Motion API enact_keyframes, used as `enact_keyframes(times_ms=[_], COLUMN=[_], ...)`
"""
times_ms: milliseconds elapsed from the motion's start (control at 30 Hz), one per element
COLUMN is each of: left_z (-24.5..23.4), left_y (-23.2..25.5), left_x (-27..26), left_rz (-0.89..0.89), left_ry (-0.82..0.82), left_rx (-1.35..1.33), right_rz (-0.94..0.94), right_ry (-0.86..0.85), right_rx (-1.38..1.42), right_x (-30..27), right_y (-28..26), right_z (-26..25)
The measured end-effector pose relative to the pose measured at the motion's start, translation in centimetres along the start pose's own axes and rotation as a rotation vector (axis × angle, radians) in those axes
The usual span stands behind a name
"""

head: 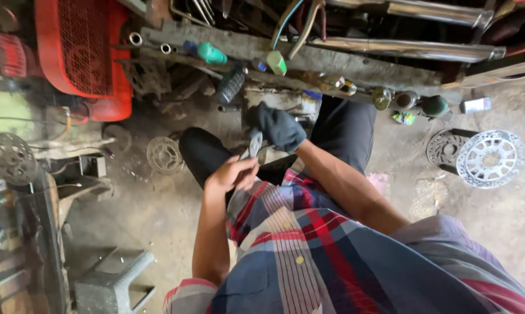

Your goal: The person sits on the floor in a workshop and wipes a metal tool with a black cloth. They then pick up a pair of pliers and wipe them with the same cloth.

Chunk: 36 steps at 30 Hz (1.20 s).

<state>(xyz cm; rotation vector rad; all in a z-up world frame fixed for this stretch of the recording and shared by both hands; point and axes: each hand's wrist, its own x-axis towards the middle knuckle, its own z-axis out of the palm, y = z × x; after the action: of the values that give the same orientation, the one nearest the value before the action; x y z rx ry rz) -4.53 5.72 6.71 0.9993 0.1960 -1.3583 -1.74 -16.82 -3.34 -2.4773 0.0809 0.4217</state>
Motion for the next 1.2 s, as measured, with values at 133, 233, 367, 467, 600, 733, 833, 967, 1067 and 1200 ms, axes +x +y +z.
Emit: enact_keyframes(times_ms=[133,233,367,467,600,733,833,967,1067,1200], left_z=[0.3,2.3,7.4,13.4,19.4,21.3,22.6,21.9,20.9,19.7], left_y=[1.1,4.0,9.1,14.5,21.3,26.1,28.8,29.9,29.6,29.5], left_x=[-4.1,-4.5,-3.6,-2.5,-0.3,4.7,8.4,13.1,15.7,17.8], left_rz=[0.004,0.089,0.315,0.52,0.733,0.873,0.747,0.517,0.508,0.37], left_ry=[-0.02,0.184,0.111,0.151,0.505,0.728,0.839,0.913,0.963,0.97], left_rx=[0.038,0.132,0.214,0.371,0.821,1.233,1.545,1.793,1.947,2.027], right_rz=[-0.123,-0.235,-0.174,-0.149,-0.213,-0.079,-0.112,0.392,0.284,0.16], right_ry=[0.046,0.097,-0.019,-0.194,-0.19,-0.263,-0.277,-0.641,-0.554,-0.455], right_rx=[1.041,0.562,0.289,0.431,0.456,0.403,0.802,2.556,2.317,1.978], right_x=[2.7,1.3,-1.1,0.5,0.1,0.2,4.3,5.0,3.9,3.4], right_y=[1.5,-1.5,-3.2,-0.9,-1.3,-1.1,2.3,6.2,4.6,4.2], right_z=[1.9,-2.4,-5.3,-1.2,-2.6,-2.1,6.8,11.0,8.7,7.8])
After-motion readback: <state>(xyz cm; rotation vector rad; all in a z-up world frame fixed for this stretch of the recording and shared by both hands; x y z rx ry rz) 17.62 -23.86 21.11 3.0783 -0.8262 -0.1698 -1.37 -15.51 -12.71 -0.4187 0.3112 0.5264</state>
